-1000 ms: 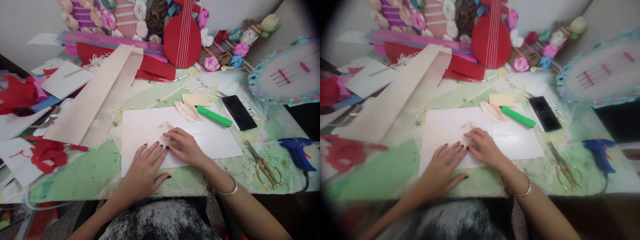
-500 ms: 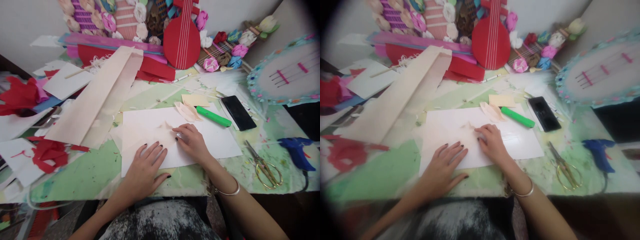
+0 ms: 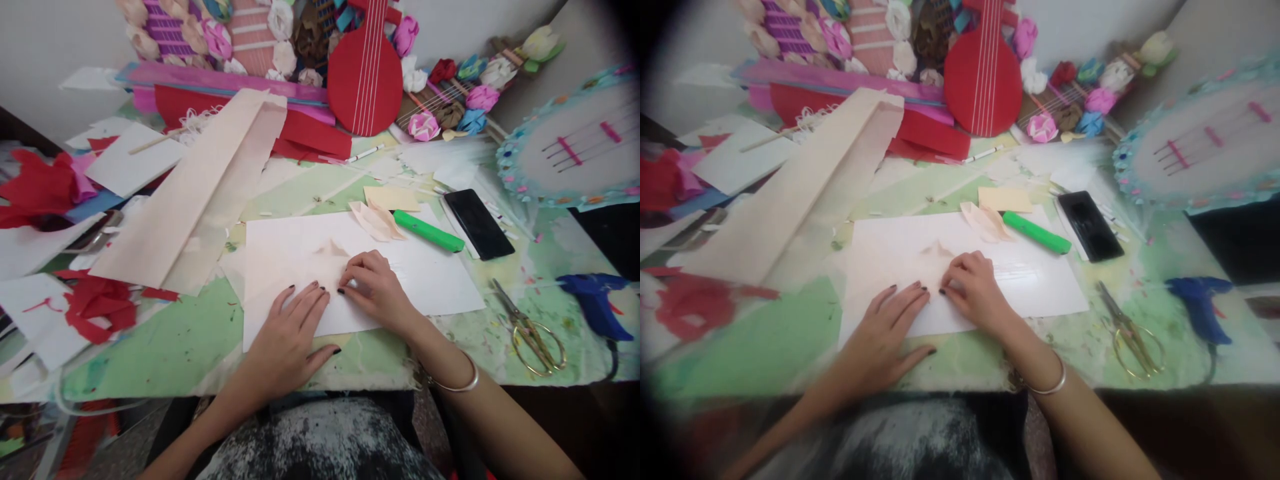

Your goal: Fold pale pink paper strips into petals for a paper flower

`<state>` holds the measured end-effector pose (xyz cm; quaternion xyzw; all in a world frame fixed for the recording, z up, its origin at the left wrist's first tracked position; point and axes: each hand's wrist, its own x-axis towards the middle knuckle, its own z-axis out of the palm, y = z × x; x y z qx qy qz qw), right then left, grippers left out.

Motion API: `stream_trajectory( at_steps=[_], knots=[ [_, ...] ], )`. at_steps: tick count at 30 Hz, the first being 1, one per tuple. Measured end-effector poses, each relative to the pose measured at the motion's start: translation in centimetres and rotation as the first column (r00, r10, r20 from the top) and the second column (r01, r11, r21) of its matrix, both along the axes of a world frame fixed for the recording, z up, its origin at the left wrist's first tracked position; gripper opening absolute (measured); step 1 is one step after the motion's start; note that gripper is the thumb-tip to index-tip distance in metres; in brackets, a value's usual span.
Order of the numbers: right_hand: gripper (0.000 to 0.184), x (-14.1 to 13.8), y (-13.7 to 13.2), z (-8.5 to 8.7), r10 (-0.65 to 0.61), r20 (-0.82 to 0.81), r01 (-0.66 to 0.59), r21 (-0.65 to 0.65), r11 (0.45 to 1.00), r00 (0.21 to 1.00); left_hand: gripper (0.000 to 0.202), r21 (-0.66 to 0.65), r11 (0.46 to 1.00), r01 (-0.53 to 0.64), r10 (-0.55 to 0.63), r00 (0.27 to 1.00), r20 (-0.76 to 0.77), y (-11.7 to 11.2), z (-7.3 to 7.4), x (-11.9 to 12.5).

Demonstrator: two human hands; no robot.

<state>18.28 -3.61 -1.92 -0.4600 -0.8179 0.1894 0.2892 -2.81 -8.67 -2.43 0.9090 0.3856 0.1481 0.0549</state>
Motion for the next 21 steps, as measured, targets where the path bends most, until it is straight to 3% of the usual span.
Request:
stream_trajectory(
  at_steps=[7,21],
  knots=[
    [0.016,-0.14,-0.13,-0.26,0.086,-0.004,-0.085,0.108,0.99,0.996,0.06,0.002,1.0,0.017,-0.017,1.0,0.002,0.02,-0.1,-0.11],
    [0.016,-0.27,-0.19,-0.16,0.118,-0.021,-0.114,0.138,0.984,0.993,0.057,0.004,0.999,0.032,-0.032,1.0,0.001,-0.02,-0.17,-0.21]
  ],
)
